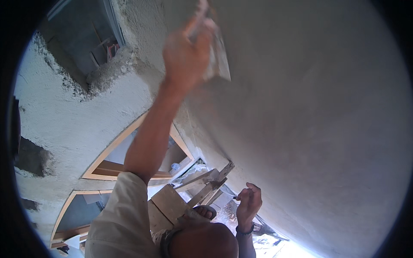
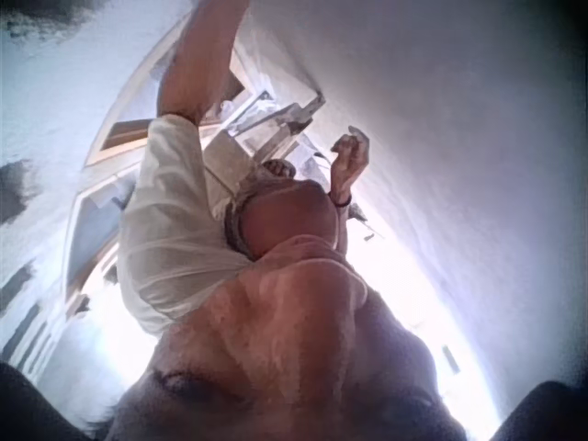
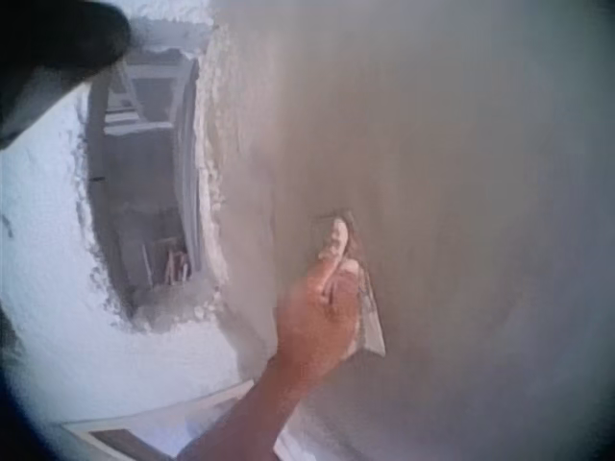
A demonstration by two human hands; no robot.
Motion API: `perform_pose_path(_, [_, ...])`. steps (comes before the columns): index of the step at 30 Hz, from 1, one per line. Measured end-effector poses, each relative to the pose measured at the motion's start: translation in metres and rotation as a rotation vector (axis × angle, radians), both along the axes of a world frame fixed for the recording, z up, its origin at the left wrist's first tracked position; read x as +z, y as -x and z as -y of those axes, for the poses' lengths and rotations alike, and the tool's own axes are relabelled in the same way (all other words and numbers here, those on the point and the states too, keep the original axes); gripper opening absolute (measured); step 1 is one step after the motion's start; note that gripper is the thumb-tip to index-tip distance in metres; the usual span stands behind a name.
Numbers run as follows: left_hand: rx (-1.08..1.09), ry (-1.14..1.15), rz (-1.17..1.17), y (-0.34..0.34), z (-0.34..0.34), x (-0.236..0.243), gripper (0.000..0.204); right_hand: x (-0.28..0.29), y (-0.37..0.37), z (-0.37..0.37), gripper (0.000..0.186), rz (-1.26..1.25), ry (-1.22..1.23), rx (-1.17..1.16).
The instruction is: The person uses a trowel to smooth wet plaster on a wall surface. He moves the tool in circular and sweeping motions while occasionally touching the surface with one hand.
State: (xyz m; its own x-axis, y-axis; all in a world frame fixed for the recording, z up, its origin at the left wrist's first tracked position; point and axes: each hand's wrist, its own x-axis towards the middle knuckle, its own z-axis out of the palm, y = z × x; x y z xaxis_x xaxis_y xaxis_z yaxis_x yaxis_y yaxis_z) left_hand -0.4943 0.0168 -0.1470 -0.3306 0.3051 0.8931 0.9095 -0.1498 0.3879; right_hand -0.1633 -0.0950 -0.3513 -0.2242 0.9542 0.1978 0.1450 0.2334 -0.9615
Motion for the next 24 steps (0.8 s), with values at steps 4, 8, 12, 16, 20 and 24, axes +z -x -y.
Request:
perform_pose_path(4, [-0.064,0.014,0.337,0.035,-0.006,0.005,0.052,-0.005,-0.011,-0.009,0.022,0.015,-0.023,-0.031])
perform_pose_path(8, [-0.109,-0.046,0.142,0.005,-0.009,-0.047,0.051,-0.003,-0.012,-0.009,0.024,0.065,-0.061,-0.036])
perform_pose_path(12, [-0.165,0.106,0.193,-0.008,0.009,0.009,0.050,-0.003,-0.008,-0.005,0.019,-0.004,-0.034,0.013])
perform_pose_path(16, [-0.150,-0.039,0.314,0.042,0.002,0.015,0.050,-0.002,-0.003,-0.001,0.017,0.038,0.005,-0.004])
perform_pose_path(20, [-0.109,0.123,0.560,0.031,0.003,0.010,0.051,0.006,-0.002,-0.002,0.018,-0.021,0.028,0.003])
perform_pose_path(24, [-0.005,0.084,0.275,0.017,-0.002,-0.003,0.052,0.008,-0.005,0.004,0.018,-0.011,0.005,0.016])
